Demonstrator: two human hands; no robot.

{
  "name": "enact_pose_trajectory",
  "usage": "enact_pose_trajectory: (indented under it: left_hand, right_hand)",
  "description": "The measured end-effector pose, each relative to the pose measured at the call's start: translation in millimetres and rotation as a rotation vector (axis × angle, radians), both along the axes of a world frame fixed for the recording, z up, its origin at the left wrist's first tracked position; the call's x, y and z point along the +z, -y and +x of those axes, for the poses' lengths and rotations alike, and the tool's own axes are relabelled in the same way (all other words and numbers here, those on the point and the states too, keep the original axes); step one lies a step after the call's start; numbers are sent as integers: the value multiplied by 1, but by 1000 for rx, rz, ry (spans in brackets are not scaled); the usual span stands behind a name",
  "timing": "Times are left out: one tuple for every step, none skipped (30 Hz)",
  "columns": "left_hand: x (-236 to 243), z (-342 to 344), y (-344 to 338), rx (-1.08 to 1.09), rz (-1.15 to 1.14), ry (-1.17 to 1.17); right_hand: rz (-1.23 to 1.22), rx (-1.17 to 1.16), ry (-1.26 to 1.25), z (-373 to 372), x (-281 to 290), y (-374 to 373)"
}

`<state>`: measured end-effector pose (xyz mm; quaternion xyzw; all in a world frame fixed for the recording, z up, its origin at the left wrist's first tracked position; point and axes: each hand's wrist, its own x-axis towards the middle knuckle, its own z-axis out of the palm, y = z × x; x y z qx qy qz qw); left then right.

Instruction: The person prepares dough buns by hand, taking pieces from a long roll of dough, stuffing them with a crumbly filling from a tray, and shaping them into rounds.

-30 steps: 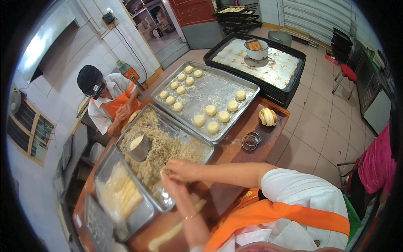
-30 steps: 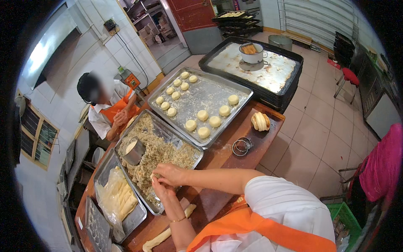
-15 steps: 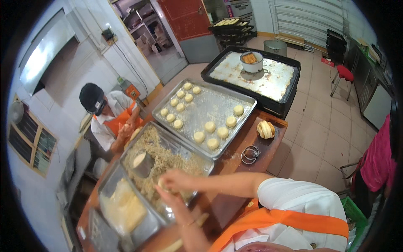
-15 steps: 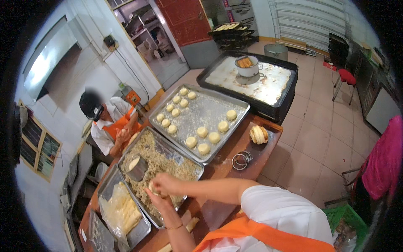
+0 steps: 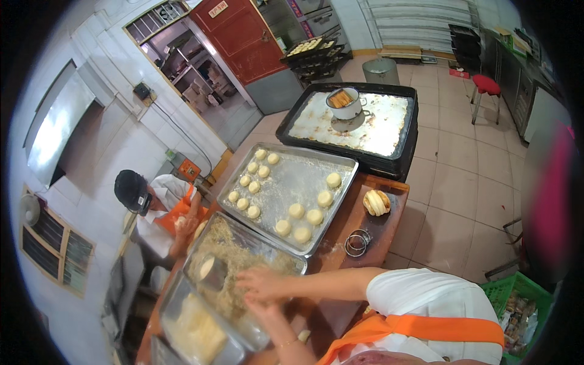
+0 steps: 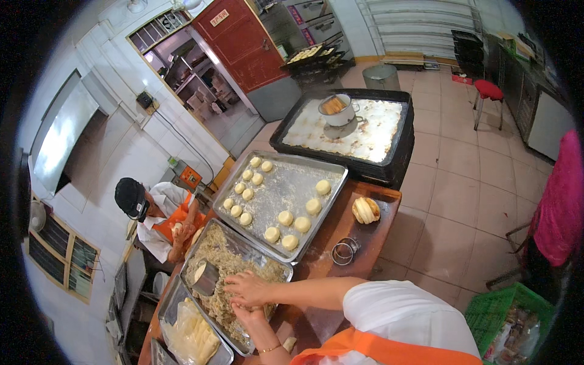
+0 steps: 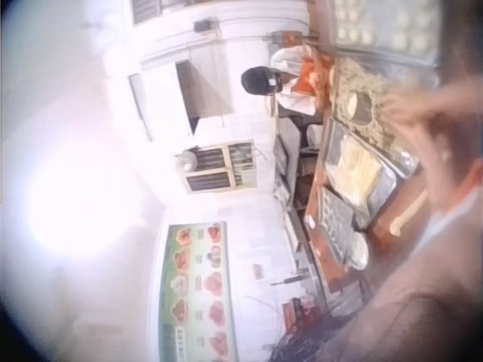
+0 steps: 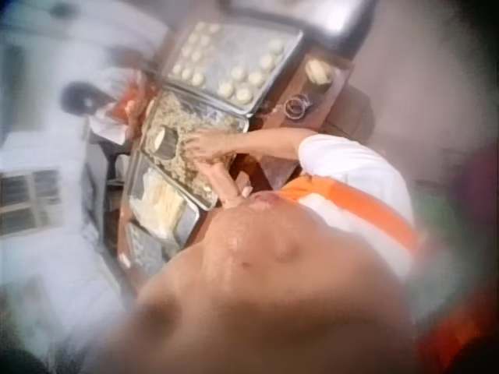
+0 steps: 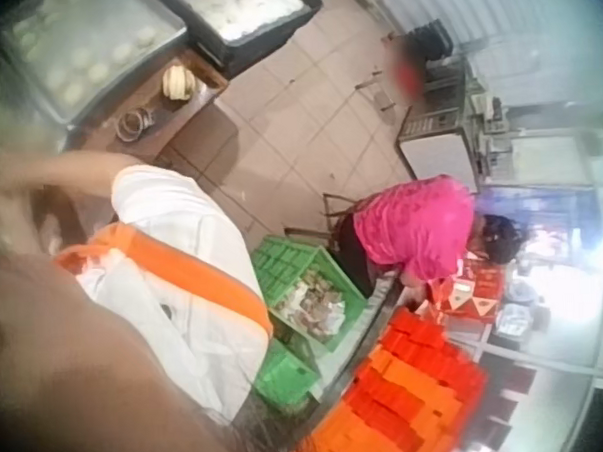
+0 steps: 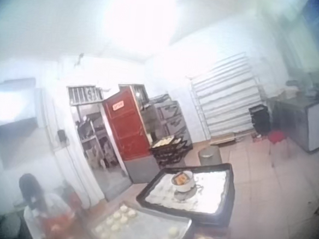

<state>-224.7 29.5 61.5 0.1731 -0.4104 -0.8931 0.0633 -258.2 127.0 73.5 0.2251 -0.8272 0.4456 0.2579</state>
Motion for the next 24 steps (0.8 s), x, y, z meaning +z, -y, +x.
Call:
enact_pose_trajectory:
  left_hand:
    - [2,1,-1,32,18,18]
    - [3,2,-5,55,52,36]
    - [6,1,-10,69,77,50]
    - [7,0,-16,78,102,64]
    - [8,-1,-18,103,117,67]
    - [4,4,-13,116,122,89]
    - [3,4,-11,110,120,94]
    - [3,3,-13,89,122,96]
    - [3,3,-16,69,131,105]
    - [4,3,-18,47,147,109]
    - [4,3,-19,18,172,111]
    - [5,2,-21,-22,207,112]
    - [7,3,-20,-85,263,110]
    - [14,3,-22,-189,356,100]
    - [22,0,-25,-289,387,59]
    - [31,-5,-32,-381,355,-9]
    - [25,5,-12,-324,243,-61]
    - [25,12,-6,-294,133,-118]
    - [29,13,-9,-305,18,-188]
    - [26,8,-9,-325,31,-188]
    - [17,1,-4,-338,46,-185]
    - [7,-6,-1,-348,61,-181]
    - [-4,-12,-4,-220,-15,-129]
    - [-4,-14,-8,-212,-24,-119]
  right_hand:
    - [67,-66,-150,-6,-4,-7]
    - [-104,102,48,-10,-10,-12]
    - [-276,270,247,-12,-16,-15]
    - [-451,436,444,-15,-21,-19]
    - [-292,562,516,-14,-26,-20]
    - [-347,563,524,-10,-30,-17]
    - [-402,564,533,-3,-35,-10]
    - [-458,552,534,-1,-42,-4]
    - [-518,522,455,1,-51,2]
    - [-504,455,453,-1,-58,4]
    - [-486,393,455,1,-61,6]
    - [-468,329,455,2,-63,6]
    - [-486,310,480,-1,-63,4]
    - [-502,291,496,-8,-60,0]
    - [-519,270,510,-14,-57,-5]
    - [-714,308,616,-18,-56,-15]
    - [-902,401,794,11,-23,-13]
    - [-1092,460,947,29,5,-25]
    - [-1185,589,1035,31,13,-36]
    - [-1061,591,886,31,12,-36]
    - [-932,591,744,32,9,-30]
    - [-803,589,606,34,5,-22]
    - [-776,515,589,38,2,-16]
    - [-707,447,498,36,-9,-10]
